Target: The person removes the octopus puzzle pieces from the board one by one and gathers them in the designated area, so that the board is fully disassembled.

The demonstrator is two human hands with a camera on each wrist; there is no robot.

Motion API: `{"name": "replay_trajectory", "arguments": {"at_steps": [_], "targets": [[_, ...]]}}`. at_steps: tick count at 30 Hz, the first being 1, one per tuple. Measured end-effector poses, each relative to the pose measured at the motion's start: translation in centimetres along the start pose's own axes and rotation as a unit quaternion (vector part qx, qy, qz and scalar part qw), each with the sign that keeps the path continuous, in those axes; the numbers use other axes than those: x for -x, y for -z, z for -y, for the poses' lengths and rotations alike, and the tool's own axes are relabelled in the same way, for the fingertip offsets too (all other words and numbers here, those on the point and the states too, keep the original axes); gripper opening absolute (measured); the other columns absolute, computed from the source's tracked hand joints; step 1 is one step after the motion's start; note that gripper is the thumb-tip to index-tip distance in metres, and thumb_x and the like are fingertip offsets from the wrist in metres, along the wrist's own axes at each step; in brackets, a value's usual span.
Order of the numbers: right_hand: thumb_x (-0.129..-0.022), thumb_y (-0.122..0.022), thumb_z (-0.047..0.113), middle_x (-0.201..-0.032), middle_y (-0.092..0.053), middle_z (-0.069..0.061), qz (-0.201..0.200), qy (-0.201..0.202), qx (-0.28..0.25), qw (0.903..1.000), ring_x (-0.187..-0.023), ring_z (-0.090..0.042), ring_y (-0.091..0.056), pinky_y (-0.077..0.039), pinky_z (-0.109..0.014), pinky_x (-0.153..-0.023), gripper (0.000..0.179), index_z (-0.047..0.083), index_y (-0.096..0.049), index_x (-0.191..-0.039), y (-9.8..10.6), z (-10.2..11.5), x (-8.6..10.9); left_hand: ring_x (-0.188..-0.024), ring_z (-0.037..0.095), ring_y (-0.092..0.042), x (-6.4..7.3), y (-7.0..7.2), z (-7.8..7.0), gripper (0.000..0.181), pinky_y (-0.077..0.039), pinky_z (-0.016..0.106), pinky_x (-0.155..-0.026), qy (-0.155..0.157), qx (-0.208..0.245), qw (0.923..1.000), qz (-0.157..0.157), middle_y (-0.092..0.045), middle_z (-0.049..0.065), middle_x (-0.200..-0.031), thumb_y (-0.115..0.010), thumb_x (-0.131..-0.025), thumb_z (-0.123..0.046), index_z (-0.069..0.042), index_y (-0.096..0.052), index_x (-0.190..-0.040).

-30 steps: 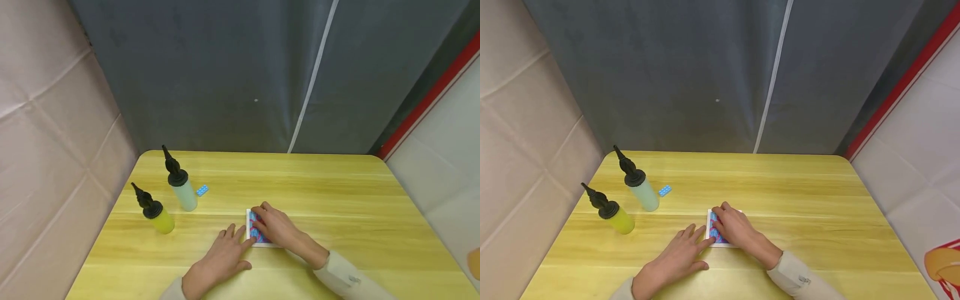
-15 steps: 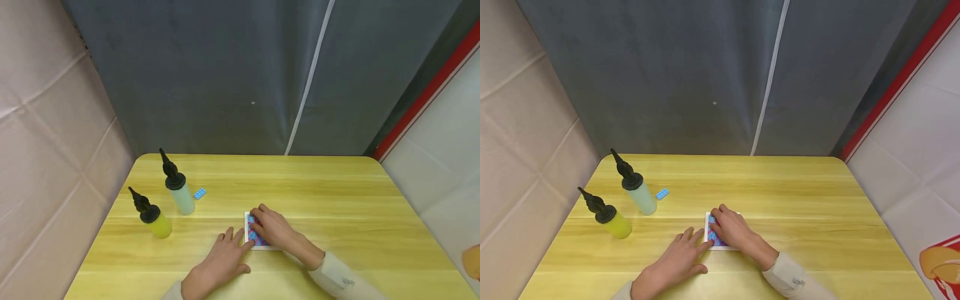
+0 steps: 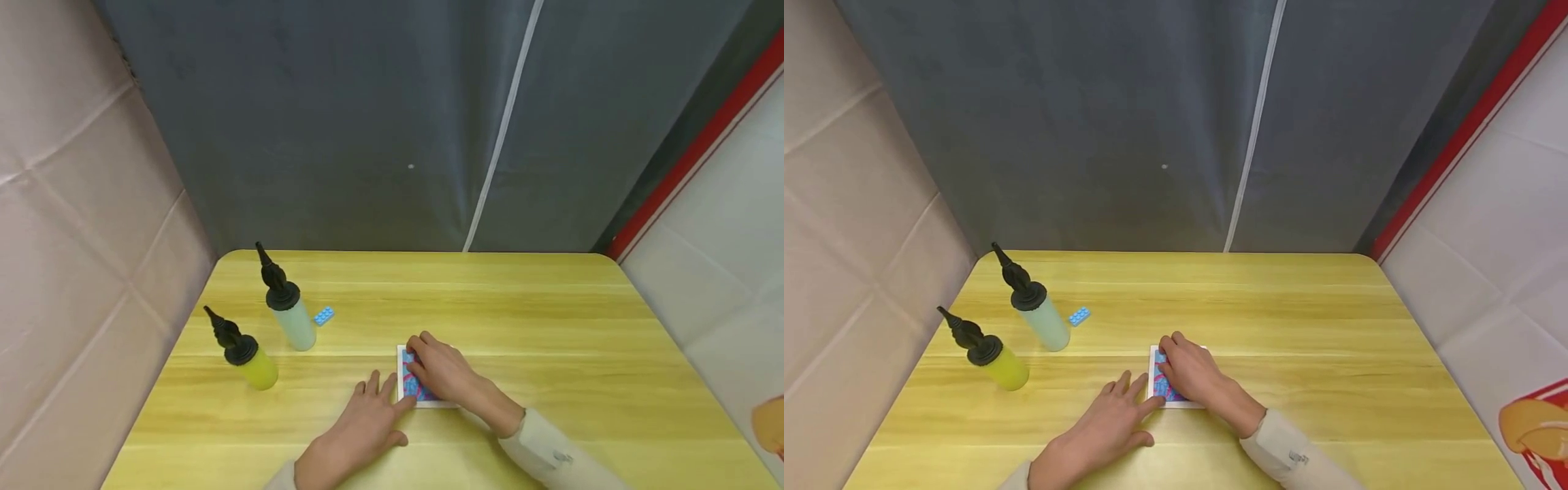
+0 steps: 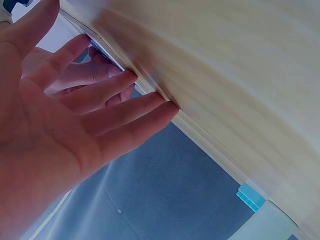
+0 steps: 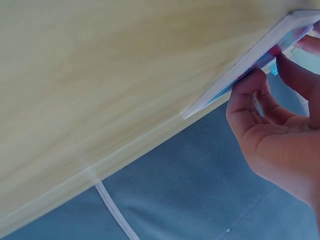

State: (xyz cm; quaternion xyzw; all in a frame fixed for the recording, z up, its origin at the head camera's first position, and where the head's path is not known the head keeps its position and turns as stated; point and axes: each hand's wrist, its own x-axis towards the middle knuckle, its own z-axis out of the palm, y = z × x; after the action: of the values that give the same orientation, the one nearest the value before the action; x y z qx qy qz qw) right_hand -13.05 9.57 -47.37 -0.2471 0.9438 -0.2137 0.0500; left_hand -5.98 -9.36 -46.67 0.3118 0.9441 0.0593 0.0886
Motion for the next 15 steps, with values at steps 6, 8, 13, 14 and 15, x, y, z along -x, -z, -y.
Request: {"name": "replay_trajectory", "arguments": {"at_steps": [6, 8, 13, 14, 15], "targets": [[-0.100, -0.068, 0.017, -0.094, -0.054, 0.001, 0.017, -0.005, -0.010, 0.9998, -0.070, -0.010, -0.046, -0.043, -0.020, -0.057, 0.022, 0.005, -0.063, -0.118, 0.34, 0.01, -0.34, -0.137, 0.055, -0.050, 0.07, 0.18, -0.04, 0.052, -0.051, 0.064, -0.102, -0.006, 0.019, 0.9998, 0.000, -0.054, 0.023, -0.151, -0.077, -0.087, -0.048, -0.030, -0.062, -0.134], [-0.100, -0.068, 0.016, -0.094, -0.053, 0.001, 0.023, -0.007, -0.014, 0.9996, -0.069, -0.010, -0.046, -0.043, -0.020, -0.057, 0.022, 0.006, -0.062, -0.118, 0.42, 0.05, -0.42, -0.135, 0.057, -0.051, 0.10, 0.17, 0.00, 0.052, -0.052, 0.066, -0.100, -0.011, 0.023, 0.9997, -0.004, -0.054, 0.025, -0.151, -0.078, -0.086, -0.047, -0.029, -0.063, -0.132], [-0.100, -0.067, 0.014, -0.093, -0.052, 0.001, 0.031, -0.010, -0.018, 0.9993, -0.067, -0.010, -0.045, -0.041, -0.020, -0.054, 0.021, 0.005, -0.062, -0.118, 0.57, 0.09, -0.44, -0.131, 0.057, -0.055, 0.02, -0.04, -0.04, 0.048, -0.054, 0.065, -0.097, -0.021, 0.009, 0.9995, -0.021, -0.057, 0.026, -0.147, -0.079, -0.085, -0.047, -0.029, -0.063, -0.126], [-0.100, -0.067, 0.014, -0.092, -0.051, 0.001, 0.032, -0.011, -0.017, 0.9993, -0.066, -0.010, -0.045, -0.041, -0.019, -0.054, 0.020, 0.005, -0.062, -0.117, 0.60, 0.10, -0.42, -0.130, 0.057, -0.055, -0.04, -0.09, -0.09, 0.047, -0.054, 0.064, -0.096, -0.022, 0.007, 0.9995, -0.023, -0.057, 0.025, -0.146, -0.079, -0.085, -0.047, -0.029, -0.064, -0.125], [-0.100, -0.067, 0.013, -0.092, -0.051, 0.000, 0.034, -0.011, -0.015, 0.9993, -0.065, -0.010, -0.045, -0.041, -0.019, -0.053, 0.020, 0.004, -0.062, -0.117, 0.63, 0.11, -0.38, -0.130, 0.057, -0.056, -0.08, -0.13, -0.16, 0.047, -0.054, 0.064, -0.096, -0.022, 0.007, 0.9995, -0.023, -0.057, 0.025, -0.146, -0.079, -0.084, -0.047, -0.029, -0.064, -0.125]]}}
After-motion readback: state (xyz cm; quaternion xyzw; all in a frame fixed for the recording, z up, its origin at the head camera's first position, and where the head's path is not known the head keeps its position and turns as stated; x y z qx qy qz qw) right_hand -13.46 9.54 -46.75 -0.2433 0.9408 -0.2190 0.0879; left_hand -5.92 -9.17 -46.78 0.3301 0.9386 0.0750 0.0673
